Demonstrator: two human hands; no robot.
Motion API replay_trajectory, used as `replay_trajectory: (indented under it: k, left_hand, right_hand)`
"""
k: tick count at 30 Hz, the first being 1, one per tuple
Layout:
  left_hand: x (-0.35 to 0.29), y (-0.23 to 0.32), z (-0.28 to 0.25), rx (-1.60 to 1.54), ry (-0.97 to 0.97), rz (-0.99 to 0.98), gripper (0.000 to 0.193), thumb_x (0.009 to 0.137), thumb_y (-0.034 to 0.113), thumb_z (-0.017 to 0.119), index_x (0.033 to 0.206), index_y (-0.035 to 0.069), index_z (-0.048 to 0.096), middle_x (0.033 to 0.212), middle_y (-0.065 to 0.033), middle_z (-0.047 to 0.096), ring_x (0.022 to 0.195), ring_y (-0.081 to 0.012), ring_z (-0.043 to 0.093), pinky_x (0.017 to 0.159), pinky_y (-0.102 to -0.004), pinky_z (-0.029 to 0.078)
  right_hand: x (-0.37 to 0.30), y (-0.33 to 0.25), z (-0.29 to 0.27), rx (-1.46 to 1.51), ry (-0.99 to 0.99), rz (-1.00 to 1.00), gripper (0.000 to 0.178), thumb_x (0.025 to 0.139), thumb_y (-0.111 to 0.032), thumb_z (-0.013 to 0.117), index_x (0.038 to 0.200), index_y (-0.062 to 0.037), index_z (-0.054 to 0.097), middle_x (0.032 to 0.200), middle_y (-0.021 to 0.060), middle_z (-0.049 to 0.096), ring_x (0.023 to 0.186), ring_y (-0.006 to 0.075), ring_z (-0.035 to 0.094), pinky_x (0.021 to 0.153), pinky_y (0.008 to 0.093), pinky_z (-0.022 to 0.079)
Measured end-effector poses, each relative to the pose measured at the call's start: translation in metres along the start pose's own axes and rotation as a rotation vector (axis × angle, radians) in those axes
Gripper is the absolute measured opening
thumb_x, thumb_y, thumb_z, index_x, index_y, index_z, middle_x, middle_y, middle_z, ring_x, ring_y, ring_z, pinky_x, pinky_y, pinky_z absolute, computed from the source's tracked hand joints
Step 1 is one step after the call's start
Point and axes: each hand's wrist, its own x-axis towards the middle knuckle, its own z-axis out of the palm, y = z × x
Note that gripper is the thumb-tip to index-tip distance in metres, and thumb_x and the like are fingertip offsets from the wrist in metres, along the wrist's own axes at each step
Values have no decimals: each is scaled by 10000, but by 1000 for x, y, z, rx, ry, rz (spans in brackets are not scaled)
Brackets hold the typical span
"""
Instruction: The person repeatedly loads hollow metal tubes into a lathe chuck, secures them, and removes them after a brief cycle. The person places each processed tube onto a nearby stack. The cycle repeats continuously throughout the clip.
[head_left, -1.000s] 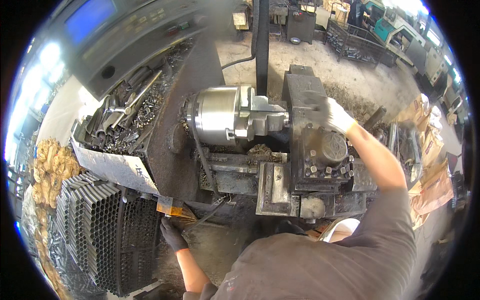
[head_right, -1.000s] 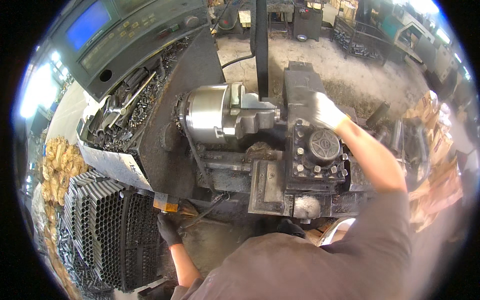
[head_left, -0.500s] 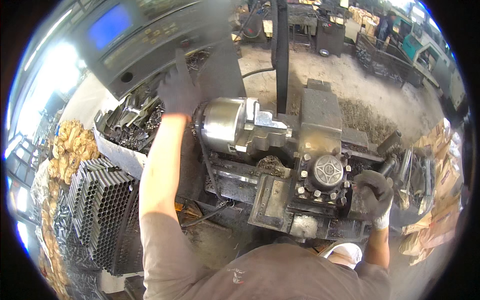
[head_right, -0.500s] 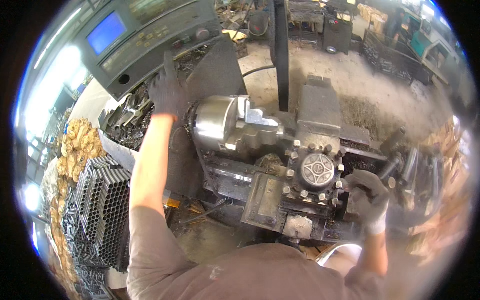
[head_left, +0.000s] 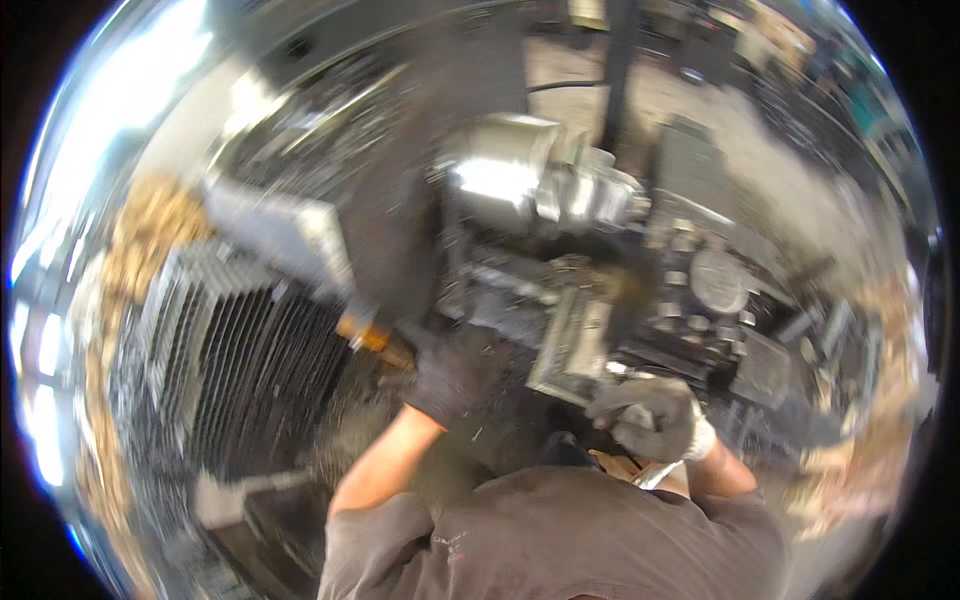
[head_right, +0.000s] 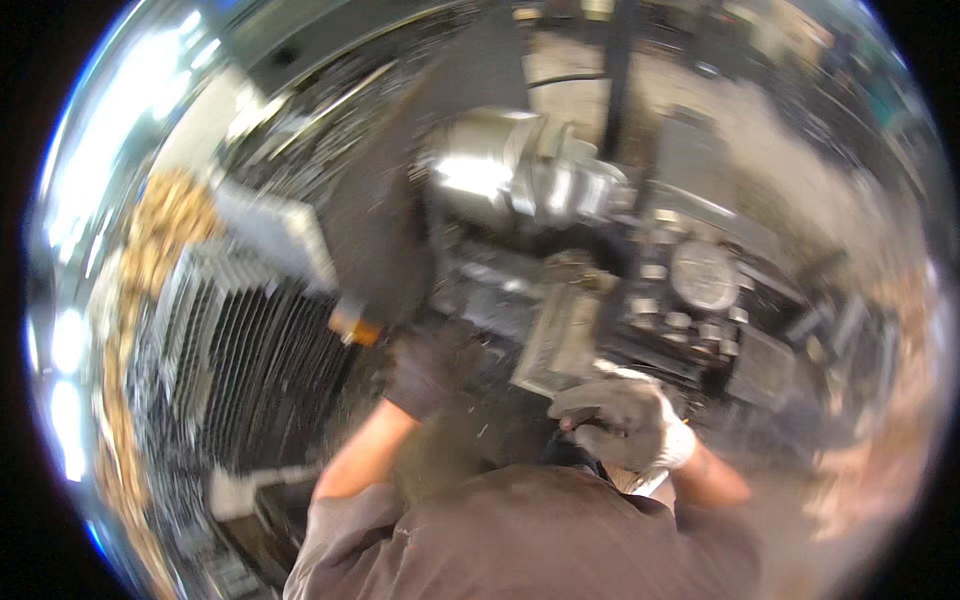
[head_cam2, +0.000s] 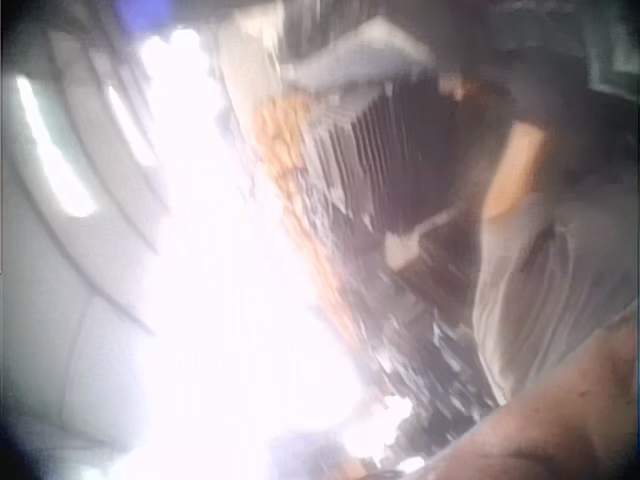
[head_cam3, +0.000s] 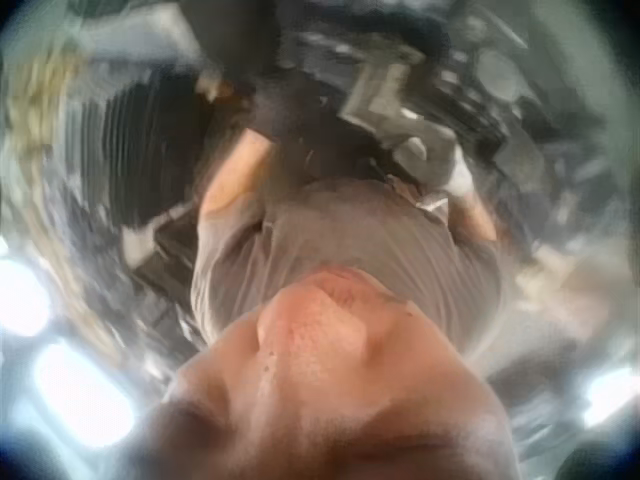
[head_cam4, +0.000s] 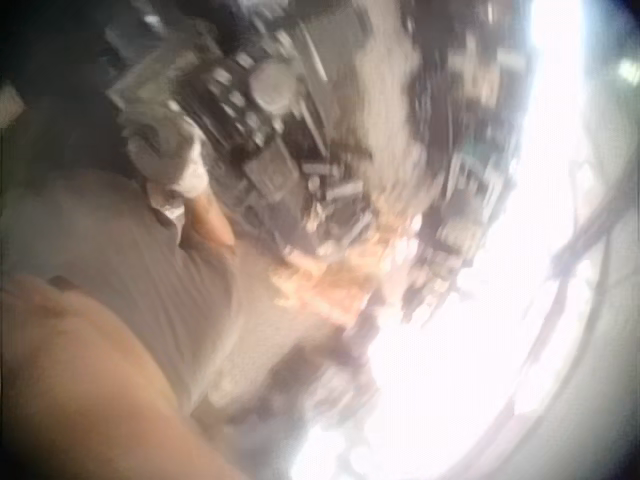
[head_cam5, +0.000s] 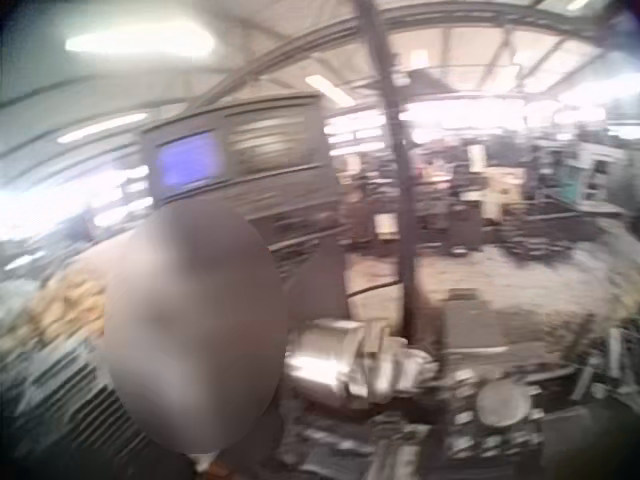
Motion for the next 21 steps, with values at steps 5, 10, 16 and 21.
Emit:
replay_trajectory:
  k: [5, 10, 16, 21]
  left_hand:
    - [-380, -20, 105, -397, -309, -1257, 444, 992, 439, 625, 1234, 81, 728, 1243, -232, 742, 1136, -466, 700, 949, -538, 554]
    - [-761, 69, 113, -234, -811, -1860, 487, 1046, 410, 518, 1267, 43, 750, 1395, -221, 682, 1288, -401, 669, 1083, -486, 526]
    - [-905, 194, 107, -507, -636, -2409, 472, 1029, 427, 551, 1303, 87, 729, 1436, -203, 659, 1295, -392, 660, 1070, -481, 532]
    - [-854, 180, 157, -663, -483, -2282, 469, 1016, 441, 578, 1334, 123, 711, 1471, -189, 639, 1301, -384, 653, 1060, -477, 536]
  right_hand:
    - [75, 80, 178, -67, -432, 65, 365, 888, -23, 704, 1249, 36, 706, 1127, 151, 794, 980, 209, 781, 885, 334, 616]
    - [112, 128, 370, -335, -812, 50, 389, 913, -165, 703, 1272, -16, 702, 1094, 136, 809, 1034, 257, 782, 935, 365, 605]
    - [158, 121, 525, -591, -1205, -170, 457, 938, -301, 669, 1324, -57, 692, 1236, 177, 767, 1148, 349, 733, 995, 406, 575]
    - [234, 98, 632, -126, -1180, 339, 669, 905, -194, 786, 1515, -47, 555, 1281, 160, 755, 1075, 221, 744, 994, 390, 602]
